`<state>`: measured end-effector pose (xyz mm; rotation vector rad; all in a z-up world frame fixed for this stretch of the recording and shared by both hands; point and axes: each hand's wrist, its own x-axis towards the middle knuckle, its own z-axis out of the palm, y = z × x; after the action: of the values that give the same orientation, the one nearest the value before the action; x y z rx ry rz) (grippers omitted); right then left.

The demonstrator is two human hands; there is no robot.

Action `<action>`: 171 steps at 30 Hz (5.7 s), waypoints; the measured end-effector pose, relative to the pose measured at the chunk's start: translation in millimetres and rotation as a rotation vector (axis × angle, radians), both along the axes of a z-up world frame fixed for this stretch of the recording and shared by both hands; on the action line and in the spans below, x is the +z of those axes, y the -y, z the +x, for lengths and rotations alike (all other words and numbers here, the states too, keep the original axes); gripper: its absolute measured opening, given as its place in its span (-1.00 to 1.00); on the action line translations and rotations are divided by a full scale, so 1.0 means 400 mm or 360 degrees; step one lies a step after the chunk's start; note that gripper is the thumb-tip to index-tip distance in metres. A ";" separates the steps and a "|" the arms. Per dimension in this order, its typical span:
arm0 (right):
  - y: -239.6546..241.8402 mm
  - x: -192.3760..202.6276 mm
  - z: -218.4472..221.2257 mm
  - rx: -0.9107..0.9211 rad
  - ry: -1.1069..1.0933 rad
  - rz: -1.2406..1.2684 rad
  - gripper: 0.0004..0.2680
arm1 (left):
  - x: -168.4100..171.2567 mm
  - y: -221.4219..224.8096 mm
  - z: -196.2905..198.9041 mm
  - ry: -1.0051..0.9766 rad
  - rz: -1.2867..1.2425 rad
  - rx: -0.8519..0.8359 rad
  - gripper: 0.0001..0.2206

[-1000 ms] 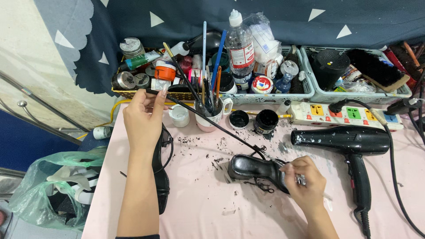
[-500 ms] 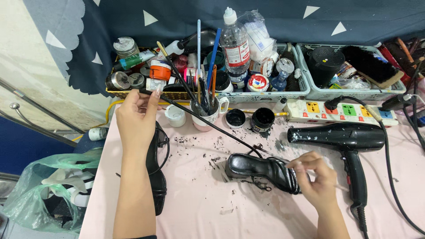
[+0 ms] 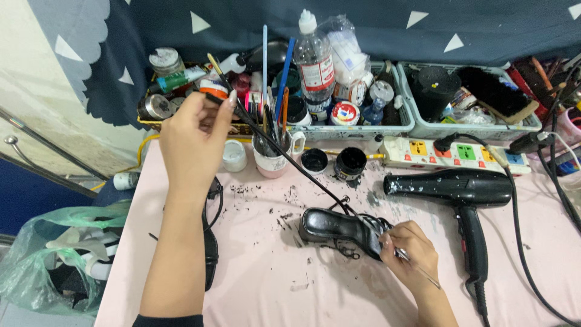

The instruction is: The person uses a hair dryer to heat the sole and strap of a sandal, then applies a liquid with a fine brush to the sandal's strap and heel area.

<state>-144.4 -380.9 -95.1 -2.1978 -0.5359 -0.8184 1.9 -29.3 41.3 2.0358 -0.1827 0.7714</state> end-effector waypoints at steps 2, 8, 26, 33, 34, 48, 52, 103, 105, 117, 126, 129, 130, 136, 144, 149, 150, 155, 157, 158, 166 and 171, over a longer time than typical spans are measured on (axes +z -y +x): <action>-0.008 0.003 -0.011 -0.0067 -0.0003 0.0118 -0.88 | 0.033 0.023 0.007 0.0049 0.0122 0.0059 -0.74; -0.002 -0.023 -0.013 -0.0075 -0.0016 0.0049 -0.87 | 0.079 0.066 0.025 0.0074 0.0361 0.0074 -0.74; 0.076 0.012 0.246 0.0572 -0.0207 -0.0704 -0.73 | -0.064 -0.134 -0.010 -0.0492 -0.0474 -0.0481 -0.86; 0.107 0.037 0.244 0.0355 -0.0133 -0.1013 -0.68 | -0.061 -0.150 -0.004 -0.0634 -0.0516 -0.0472 -0.84; 0.127 0.034 0.220 0.0204 -0.0132 -0.0949 -0.71 | -0.060 -0.150 -0.003 -0.0643 -0.0515 -0.0459 -0.84; 0.536 -0.208 0.020 -0.1227 -0.1473 0.0307 -0.62 | -0.120 -0.143 0.002 -0.0414 -0.0649 -0.0463 -0.74; 0.571 -0.246 0.009 -0.1093 -0.1442 0.0509 -0.60 | -0.137 -0.158 -0.050 -0.0505 -0.0605 -0.0335 -0.82; -0.213 0.392 0.138 -0.0225 0.0049 -0.0677 -0.67 | -0.314 -0.179 -0.141 -0.0585 -0.0968 -0.0110 -0.77; -0.171 0.386 0.128 -0.0279 0.0010 -0.0733 -0.68 | -0.315 -0.178 -0.141 -0.0606 -0.0956 -0.0080 -0.76; -0.167 0.377 0.133 -0.0295 0.0024 -0.0800 -0.66 | -0.335 -0.174 -0.133 -0.0563 -0.0927 -0.0112 -0.78; -0.227 0.447 0.177 -0.0213 0.0024 -0.0991 -0.68 | -0.330 -0.173 -0.131 -0.0541 -0.0907 -0.0123 -0.78; -0.189 0.463 0.169 -0.0335 -0.0026 -0.1129 -0.67 | -0.327 -0.177 -0.136 -0.0615 -0.0831 -0.0061 -0.78; -0.173 0.465 0.167 -0.0379 -0.0062 -0.1169 -0.67 | -0.328 -0.178 -0.135 -0.0598 -0.0856 -0.0069 -0.78; -0.118 0.462 0.157 -0.0447 -0.0039 -0.1251 -0.65 | -0.330 -0.180 -0.133 -0.0584 -0.0918 -0.0086 -0.78; -0.211 0.449 0.188 -0.0116 -0.0038 -0.0889 -0.63 | -0.333 -0.176 -0.134 -0.0603 -0.0897 -0.0069 -0.79; -0.261 0.452 0.202 -0.0011 -0.0077 -0.0718 -0.64 | -0.330 -0.171 -0.137 -0.0590 -0.0908 -0.0086 -0.78; -0.262 0.454 0.203 -0.0012 -0.0075 -0.0714 -0.65 | -0.329 -0.170 -0.136 -0.0609 -0.0909 -0.0071 -0.78; -0.220 0.471 0.197 -0.0094 -0.0004 -0.0824 -0.63 | -0.321 -0.173 -0.139 -0.0597 -0.0846 -0.0040 -0.78; -0.185 0.477 0.185 -0.0122 0.0037 -0.0879 -0.62 | -0.318 -0.174 -0.142 -0.0596 -0.0850 -0.0036 -0.78; -0.170 0.476 0.180 -0.0196 0.0011 -0.0938 -0.62 | -0.317 -0.175 -0.143 -0.0590 -0.0876 -0.0047 -0.77; -0.082 0.460 0.151 -0.0426 -0.0027 -0.1204 -0.64 | -0.319 -0.179 -0.144 -0.0588 -0.0886 -0.0024 -0.77; -0.098 0.445 0.154 -0.0367 -0.0069 -0.1148 -0.64 | -0.326 -0.181 -0.141 -0.0554 -0.0923 -0.0057 -0.77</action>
<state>-82.7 -341.8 82.8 -2.9752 -0.6315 -0.7652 -54.5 43.1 -89.0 1.5703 0.1860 0.3748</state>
